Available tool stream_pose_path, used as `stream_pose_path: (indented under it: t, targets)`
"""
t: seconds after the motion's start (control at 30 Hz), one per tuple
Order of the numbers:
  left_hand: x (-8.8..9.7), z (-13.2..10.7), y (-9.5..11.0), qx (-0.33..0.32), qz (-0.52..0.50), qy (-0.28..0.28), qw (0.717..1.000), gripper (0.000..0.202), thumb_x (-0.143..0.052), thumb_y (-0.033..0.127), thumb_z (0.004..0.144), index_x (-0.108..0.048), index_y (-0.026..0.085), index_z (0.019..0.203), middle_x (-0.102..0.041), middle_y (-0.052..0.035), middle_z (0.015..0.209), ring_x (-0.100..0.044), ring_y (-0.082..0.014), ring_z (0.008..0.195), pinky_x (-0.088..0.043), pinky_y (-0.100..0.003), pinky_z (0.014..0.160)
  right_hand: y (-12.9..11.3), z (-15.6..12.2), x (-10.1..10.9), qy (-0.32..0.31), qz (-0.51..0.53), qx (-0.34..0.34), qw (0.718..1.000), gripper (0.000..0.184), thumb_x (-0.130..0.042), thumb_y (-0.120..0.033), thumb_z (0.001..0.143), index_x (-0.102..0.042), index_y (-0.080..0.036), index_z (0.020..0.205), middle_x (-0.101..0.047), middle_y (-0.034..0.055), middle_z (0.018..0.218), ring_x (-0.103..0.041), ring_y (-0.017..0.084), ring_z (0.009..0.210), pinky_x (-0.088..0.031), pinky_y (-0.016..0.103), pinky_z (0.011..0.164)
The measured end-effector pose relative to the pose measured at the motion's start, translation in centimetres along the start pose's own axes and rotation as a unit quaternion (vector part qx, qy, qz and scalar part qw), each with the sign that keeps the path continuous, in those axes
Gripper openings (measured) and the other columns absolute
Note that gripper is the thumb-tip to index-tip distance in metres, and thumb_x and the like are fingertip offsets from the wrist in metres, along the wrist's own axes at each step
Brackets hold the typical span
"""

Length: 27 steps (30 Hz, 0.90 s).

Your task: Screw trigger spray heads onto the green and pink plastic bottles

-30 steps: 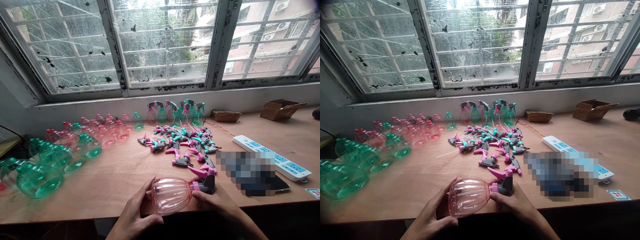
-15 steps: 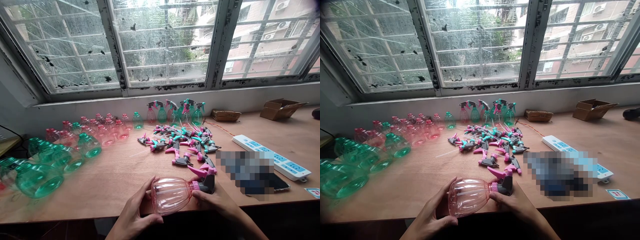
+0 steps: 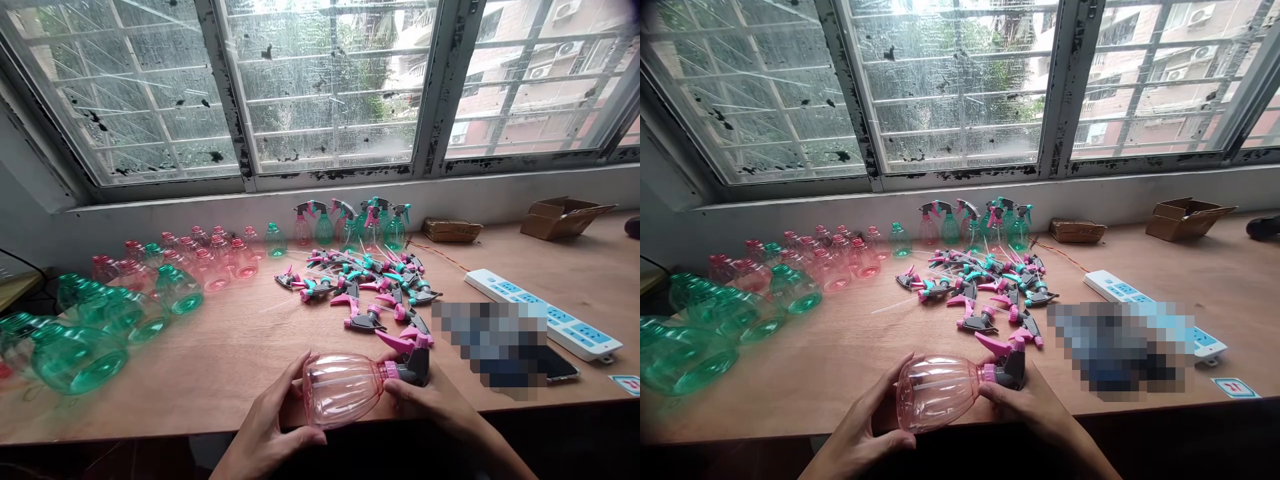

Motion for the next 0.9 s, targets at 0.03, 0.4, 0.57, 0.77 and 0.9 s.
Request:
stream_pose_path:
  t: [0.03,0.4,0.57,0.77,0.9]
  targets:
    - [0.00,0.01,-0.02,0.000,-0.001,-0.001,1.000,0.091,-0.087,0.029,0.075,-0.039,0.036,0.152,-0.050,-0.0023,0.156,-0.056,-0.0325,0.133,-0.044,-0.041,0.116,0.00,0.00,-0.02,-0.003,0.002,-0.003,1.000,0.040,-0.082,-0.048,0.074,-0.071,-0.018,0.098,-0.068,-0.0004,0.069,-0.062,0.020,0.064,-0.053,0.032,0.063]
    - [0.00,-0.07,-0.15,-0.002,-0.002,-0.001,1.000,0.091,-0.087,0.027,0.076,-0.038,0.037,0.152,-0.048,-0.0018,0.158,-0.054,-0.0325,0.136,-0.043,-0.041,0.117,-0.11,0.05,-0.06,-0.005,0.005,-0.006,1.000,0.042,-0.082,-0.050,0.073,-0.071,-0.018,0.097,-0.066,-0.0013,0.068,-0.061,0.019,0.063,-0.051,0.032,0.063]
    - [0.02,-0.07,-0.33,-0.003,0.000,0.005,1.000,0.091,-0.087,0.027,0.076,-0.038,0.037,0.152,-0.048,-0.0006,0.158,-0.053,-0.0316,0.137,-0.042,-0.039,0.117,-0.15,0.06,-0.03,0.009,0.001,0.005,1.000,0.041,-0.083,-0.050,0.072,-0.073,-0.017,0.096,-0.067,-0.0011,0.069,-0.061,0.020,0.065,-0.051,0.032,0.064]
    - [0.02,-0.06,-0.16,0.002,0.003,0.002,1.000,0.092,-0.087,0.028,0.075,-0.038,0.037,0.152,-0.048,-0.0018,0.158,-0.053,-0.0331,0.136,-0.043,-0.041,0.116,-0.04,0.01,-0.16,0.002,0.010,-0.011,1.000,0.043,-0.083,-0.052,0.072,-0.070,-0.018,0.096,-0.065,-0.0025,0.063,-0.060,0.019,0.060,-0.050,0.031,0.060]
    - [0.00,0.00,-0.05,-0.003,-0.002,0.003,1.000,0.091,-0.087,0.029,0.075,-0.039,0.037,0.152,-0.048,-0.0016,0.157,-0.053,-0.0329,0.136,-0.043,-0.041,0.117,-0.24,0.00,-0.12,-0.015,0.001,-0.003,1.000,0.041,-0.081,-0.051,0.075,-0.071,-0.018,0.098,-0.068,-0.0005,0.068,-0.062,0.020,0.063,-0.052,0.031,0.062]
Point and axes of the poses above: each hand's wrist, its own z-axis towards the middle knuckle, its own x-axis out of the back of the hand, y = z × x, the point moved 2 cm from there along z, towards the middle knuckle
